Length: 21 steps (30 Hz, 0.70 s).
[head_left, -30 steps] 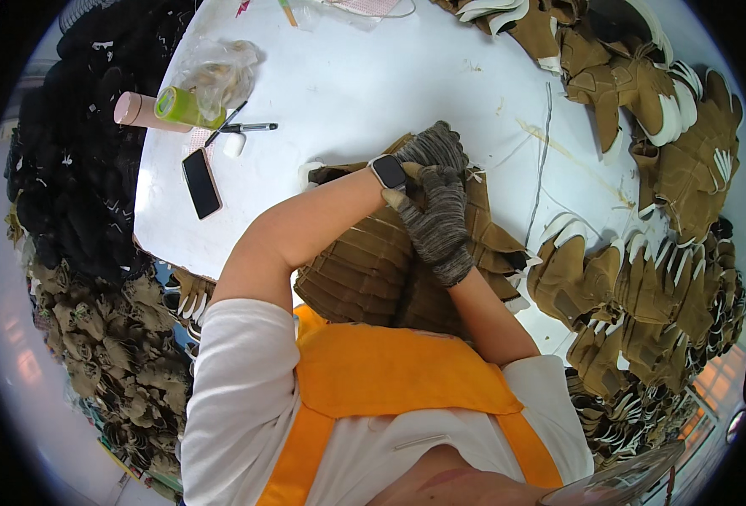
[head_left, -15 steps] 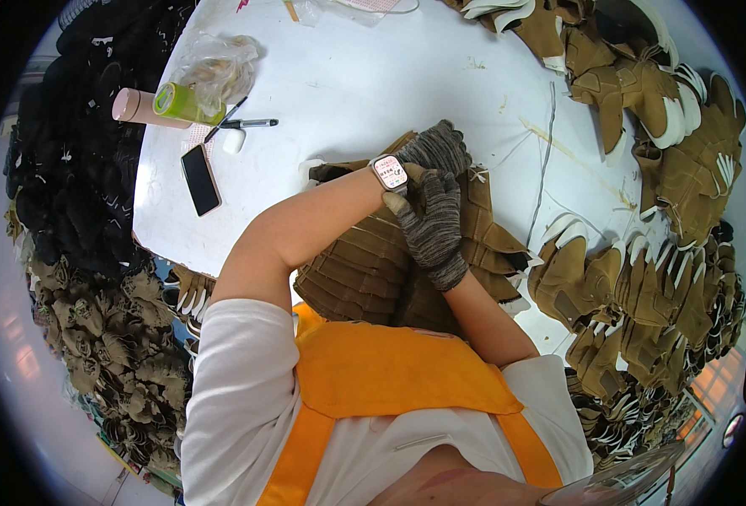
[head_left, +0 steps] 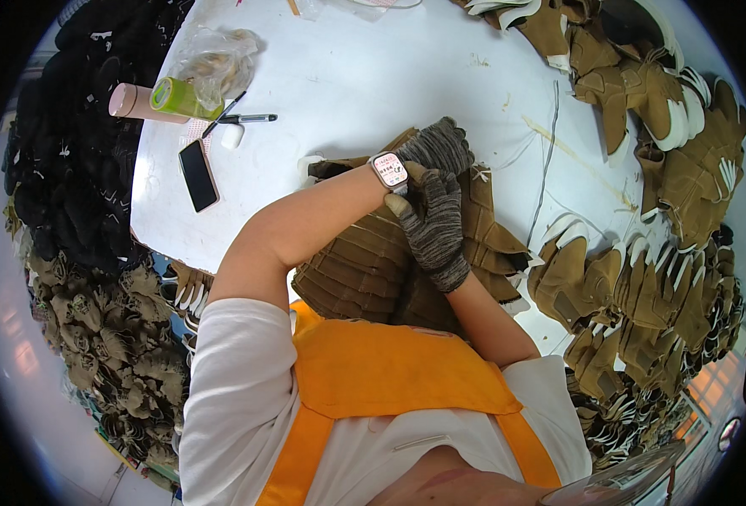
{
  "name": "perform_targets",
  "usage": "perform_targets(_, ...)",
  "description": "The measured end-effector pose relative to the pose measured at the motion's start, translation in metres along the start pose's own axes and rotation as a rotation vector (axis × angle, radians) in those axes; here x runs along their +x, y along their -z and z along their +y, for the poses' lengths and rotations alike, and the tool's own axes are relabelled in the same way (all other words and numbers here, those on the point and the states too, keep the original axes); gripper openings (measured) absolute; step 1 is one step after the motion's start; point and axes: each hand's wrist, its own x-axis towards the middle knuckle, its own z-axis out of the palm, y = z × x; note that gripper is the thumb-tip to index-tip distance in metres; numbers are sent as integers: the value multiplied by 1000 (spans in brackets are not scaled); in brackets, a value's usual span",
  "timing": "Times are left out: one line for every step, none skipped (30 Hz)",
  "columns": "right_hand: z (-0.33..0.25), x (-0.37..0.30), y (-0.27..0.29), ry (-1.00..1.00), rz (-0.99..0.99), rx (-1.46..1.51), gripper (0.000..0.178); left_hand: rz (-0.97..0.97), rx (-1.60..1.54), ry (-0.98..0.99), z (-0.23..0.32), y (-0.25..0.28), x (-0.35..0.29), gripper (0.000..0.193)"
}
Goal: The person organizes brown shoe uppers on a workspace, uses a small tool to tie or secure threads on a component, and places completed items into a storage basket.
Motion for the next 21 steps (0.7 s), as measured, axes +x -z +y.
perform_targets(0,0,0,6,0,-1,42,-9,-3,4,0,2,0,13)
perform_targets(0,1,0,12,1,-2,42,-8,-10,1,0,1,0,13)
perform_targets(0,1,0,18,1,-3,41,-6,-17,-1,-1,1,-1,13)
perform_targets(0,0,0,13,-2,0,41,-4,-24,-4,-1,0,0,13)
perform_targets(-1,0,0,9,-5,2,41,-10,-28,-2,-2,0,0,13)
perform_targets(-1,-1,1,5,-8,5,41,-17,-32,0,-2,0,0,13)
perform_targets(-1,0,2,6,-19,29,41,-22,-38,3,-2,0,0,13)
perform_targets(-2,0,3,8,-31,53,41,-30,-35,8,-2,0,0,14)
perform_targets(-3,1,5,10,-42,78,41,-38,-33,13,-2,1,0,14)
perform_targets(-1,0,5,-5,-52,86,42,-46,-30,19,-1,1,0,14)
perform_targets(1,-2,6,-20,-57,92,43,-51,-37,28,0,1,1,14)
perform_targets(2,-3,7,-35,-62,99,43,-57,-43,38,1,2,2,14)
perform_targets(2,-3,7,-38,-67,103,44,-65,-49,52,1,2,2,15)
perform_targets(1,-4,8,-41,-71,107,45,-63,-57,52,1,4,2,14)
perform_targets(1,-4,8,-44,-76,112,46,-63,-65,50,1,5,1,14)
perform_targets(0,-4,8,-64,-74,173,44,-61,-72,45,1,6,1,14)
perform_targets(-2,-4,8,-84,-71,234,43,-52,-72,42,0,4,1,13)
perform_targets(-3,-4,8,-104,-67,295,41,-44,-72,37,0,0,2,13)
perform_targets(-2,-3,12,-116,-39,218,38,-34,-74,32,-1,-2,4,13)
perform_targets(2,-1,20,-125,-17,144,36,-20,-111,43,-2,-3,3,12)
perform_targets(7,1,30,-135,6,70,34,-6,-148,53,-3,-3,3,12)
